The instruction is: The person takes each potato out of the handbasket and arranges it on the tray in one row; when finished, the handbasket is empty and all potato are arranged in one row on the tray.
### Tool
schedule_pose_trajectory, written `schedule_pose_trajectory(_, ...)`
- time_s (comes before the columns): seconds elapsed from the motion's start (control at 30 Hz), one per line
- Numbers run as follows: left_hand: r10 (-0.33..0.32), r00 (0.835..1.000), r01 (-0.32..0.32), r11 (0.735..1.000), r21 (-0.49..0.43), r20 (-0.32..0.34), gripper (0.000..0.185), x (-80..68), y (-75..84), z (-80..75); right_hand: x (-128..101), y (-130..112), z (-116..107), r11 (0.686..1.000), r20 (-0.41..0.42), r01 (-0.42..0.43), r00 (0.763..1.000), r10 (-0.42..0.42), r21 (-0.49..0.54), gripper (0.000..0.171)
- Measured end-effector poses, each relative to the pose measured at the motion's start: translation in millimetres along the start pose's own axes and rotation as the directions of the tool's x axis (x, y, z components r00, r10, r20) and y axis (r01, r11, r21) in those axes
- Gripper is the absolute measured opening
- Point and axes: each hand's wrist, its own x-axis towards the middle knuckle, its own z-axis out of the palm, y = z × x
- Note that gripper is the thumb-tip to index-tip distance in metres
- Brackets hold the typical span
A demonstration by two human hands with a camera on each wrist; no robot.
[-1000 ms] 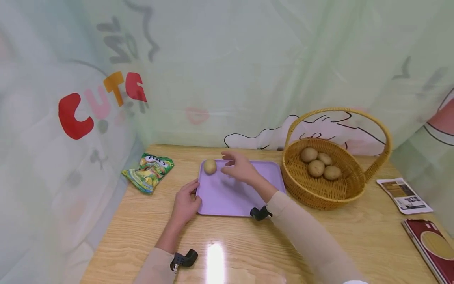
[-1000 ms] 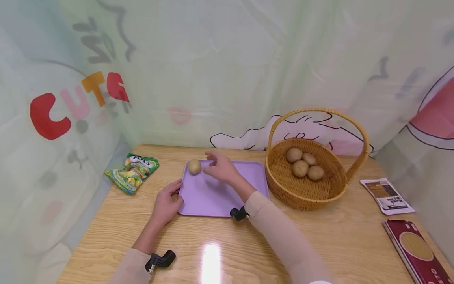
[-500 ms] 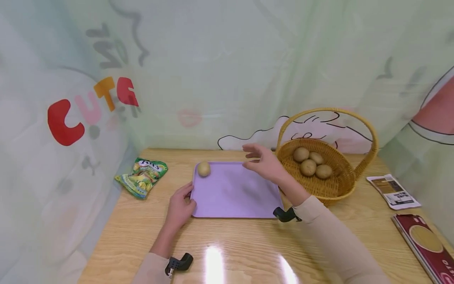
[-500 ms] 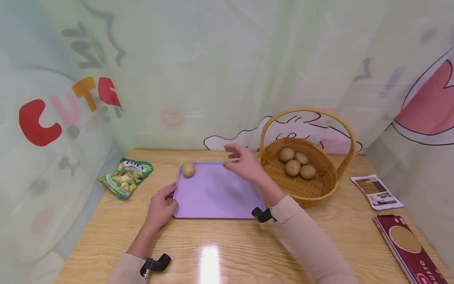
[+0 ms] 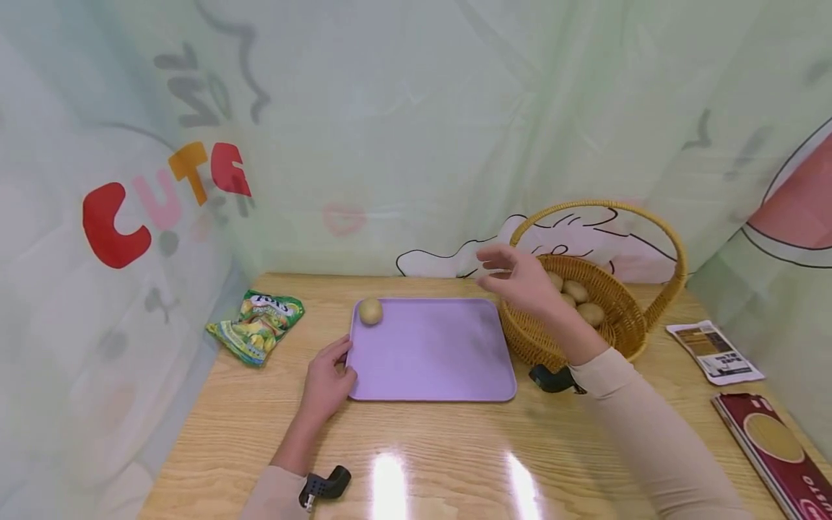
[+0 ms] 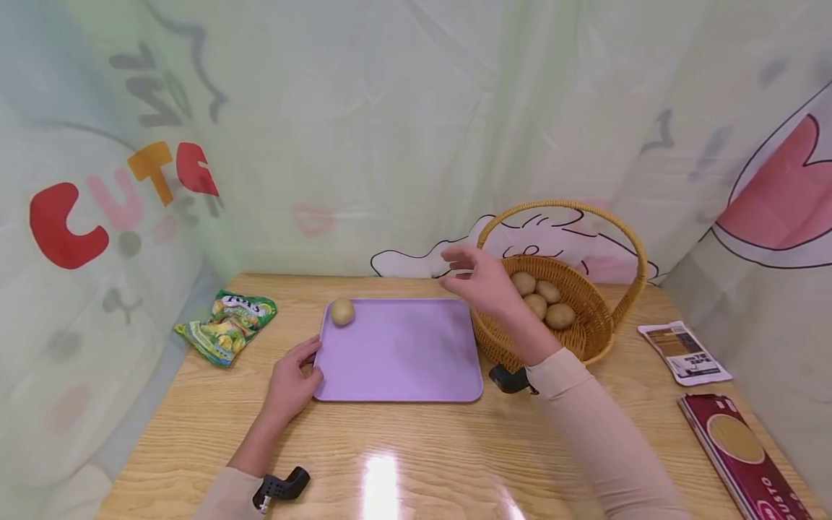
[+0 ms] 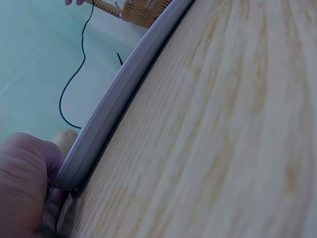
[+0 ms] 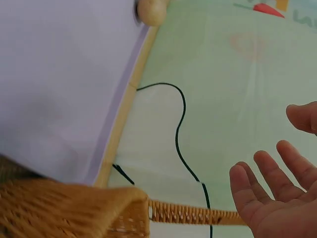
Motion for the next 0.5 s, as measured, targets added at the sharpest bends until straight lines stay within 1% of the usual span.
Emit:
schedule_pose_trajectory(0.13,0.011,1.0,-0.011,1.0,0.008,0.0,0.046,0.5,1.2,0.6,-2.0,1.8,-15.9,0.998,-0.029,-0.045,0.999,0.044,-0.053,0.038)
schedule_pose_trajectory(0.23,0.009,1.0,-0.009,1.0,0.009,0.003,0.046,1.5,2.6,0.2,-1.5,5.6,-28.7,0.996,-0.033,-0.051,0.998,0.049,-0.072,0.037)
schedule_pose_trajectory(0.37,0.001,1.0,-0.001,1.0,0.009,0.007,0.047,2.3,2.4,-0.5,0.9,14.9,-46.4,0.993,-0.041,-0.055,0.998,0.051,-0.105,0.036)
schedule_pose_trajectory(0.5,-0.003,1.0,0.003,1.0,0.02,0.007,0.046,0.5,1.3,-0.9,1.4,28.3,-62.0,0.987,-0.046,-0.083,0.996,0.077,-0.139,0.038)
